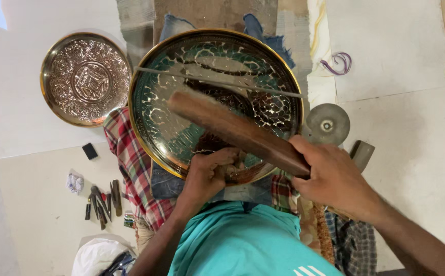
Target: The person sits on the floor and repeatedly hammers a large brass tray with a wooden mallet while holding a cloth underneath the impact area. The tray is supported by a metal rod across its diameter. The person adjusts the cloth and continues hammering the same central region throughout the clip.
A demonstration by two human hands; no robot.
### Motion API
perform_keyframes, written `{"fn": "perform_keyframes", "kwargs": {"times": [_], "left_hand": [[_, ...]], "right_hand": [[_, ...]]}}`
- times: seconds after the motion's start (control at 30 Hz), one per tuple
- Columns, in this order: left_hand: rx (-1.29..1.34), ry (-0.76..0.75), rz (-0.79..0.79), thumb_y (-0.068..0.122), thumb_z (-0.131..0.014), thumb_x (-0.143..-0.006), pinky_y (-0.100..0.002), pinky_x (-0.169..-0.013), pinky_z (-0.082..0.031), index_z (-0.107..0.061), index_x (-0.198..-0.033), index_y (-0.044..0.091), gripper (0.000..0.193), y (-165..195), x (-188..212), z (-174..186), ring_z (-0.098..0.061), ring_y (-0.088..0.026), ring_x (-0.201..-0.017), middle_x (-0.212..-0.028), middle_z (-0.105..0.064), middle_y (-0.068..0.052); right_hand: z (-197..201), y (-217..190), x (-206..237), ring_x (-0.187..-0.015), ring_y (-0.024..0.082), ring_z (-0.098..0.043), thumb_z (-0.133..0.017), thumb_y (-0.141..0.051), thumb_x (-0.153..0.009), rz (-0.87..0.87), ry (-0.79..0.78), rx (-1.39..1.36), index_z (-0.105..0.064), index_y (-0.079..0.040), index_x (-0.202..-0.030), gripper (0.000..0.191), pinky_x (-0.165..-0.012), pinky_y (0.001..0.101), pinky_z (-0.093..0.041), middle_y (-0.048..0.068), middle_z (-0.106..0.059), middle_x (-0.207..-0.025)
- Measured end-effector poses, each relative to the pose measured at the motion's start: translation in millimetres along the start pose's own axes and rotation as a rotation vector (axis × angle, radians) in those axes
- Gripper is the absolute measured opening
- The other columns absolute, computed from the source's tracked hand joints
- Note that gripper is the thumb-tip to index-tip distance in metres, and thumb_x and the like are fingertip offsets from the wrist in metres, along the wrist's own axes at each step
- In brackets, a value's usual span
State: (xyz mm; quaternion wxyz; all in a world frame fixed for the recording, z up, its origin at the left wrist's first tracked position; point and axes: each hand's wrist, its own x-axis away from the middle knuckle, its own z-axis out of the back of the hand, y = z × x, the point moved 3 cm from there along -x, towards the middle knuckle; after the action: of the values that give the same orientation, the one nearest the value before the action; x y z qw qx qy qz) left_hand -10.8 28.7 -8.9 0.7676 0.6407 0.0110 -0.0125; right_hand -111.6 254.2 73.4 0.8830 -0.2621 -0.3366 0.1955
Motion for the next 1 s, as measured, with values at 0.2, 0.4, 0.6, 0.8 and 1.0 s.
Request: {"fn": "perform_keyframes", "kwargs": {"times": [0.2,0.4,0.6,0.8,1.0], "left_hand": [[0.194,0.205,0.14,-0.016,-0.066,-0.083,-0.029,-0.092,-0.061,-0.065,-0.121,0.0,0.041,-4,7,-1,-0.077,-0.021,-0.098,-0.103,-0.08,-0.011],[0.007,0.179,0.104,-0.017,-0.065,-0.079,-0.03,-0.089,-0.06,-0.066,-0.121,-0.004,0.044,8,8,-13,-0.078,-0.019,-0.101,-0.106,-0.079,-0.013],[0.173,0.258,0.195,-0.021,-0.053,-0.083,-0.027,-0.087,-0.064,-0.066,-0.121,-0.004,0.044,8,6,-21,-0.077,-0.016,-0.096,-0.101,-0.079,-0.011],[0.006,0.297,0.027,-0.022,-0.058,-0.08,-0.026,-0.077,-0.062,-0.068,-0.104,-0.006,0.031,12,5,-23,-0.078,-0.017,-0.088,-0.099,-0.077,-0.012],[-0.024,0.25,0.062,-0.022,-0.056,-0.081,-0.026,-0.074,-0.062,-0.071,-0.111,-0.004,0.039,14,2,-24,-0.078,-0.018,-0.084,-0.091,-0.078,-0.01]], "right_hand": [[-52,23,8,-0.067,0.01,-0.061,-0.078,-0.009,-0.076,0.09,0.314,-0.592,-0.06,-0.001,-0.106,0.036,-0.059,0.028,-0.05,0.005,-0.062,-0.073],[-74,32,16,-0.066,0.007,-0.059,-0.079,-0.007,-0.077,0.091,0.362,-0.567,-0.063,-0.001,-0.107,0.035,-0.057,0.0265,-0.048,0.003,-0.065,-0.074],[-57,25,16,-0.046,0.016,-0.062,-0.08,-0.012,-0.075,-0.144,0.266,-0.567,-0.064,0.0,-0.108,0.039,-0.042,0.0339,-0.047,0.01,-0.066,-0.064],[-31,6,8,-0.056,0.014,-0.071,-0.082,-0.016,-0.072,-0.005,0.258,-0.301,-0.065,0.0,-0.115,0.048,-0.05,0.0301,-0.055,0.012,-0.072,-0.073],[3,-6,3,-0.052,0.018,-0.071,-0.075,-0.014,-0.073,0.011,0.004,-0.16,-0.064,-0.008,-0.116,0.045,-0.05,0.0349,-0.053,0.01,-0.074,-0.073]]}}
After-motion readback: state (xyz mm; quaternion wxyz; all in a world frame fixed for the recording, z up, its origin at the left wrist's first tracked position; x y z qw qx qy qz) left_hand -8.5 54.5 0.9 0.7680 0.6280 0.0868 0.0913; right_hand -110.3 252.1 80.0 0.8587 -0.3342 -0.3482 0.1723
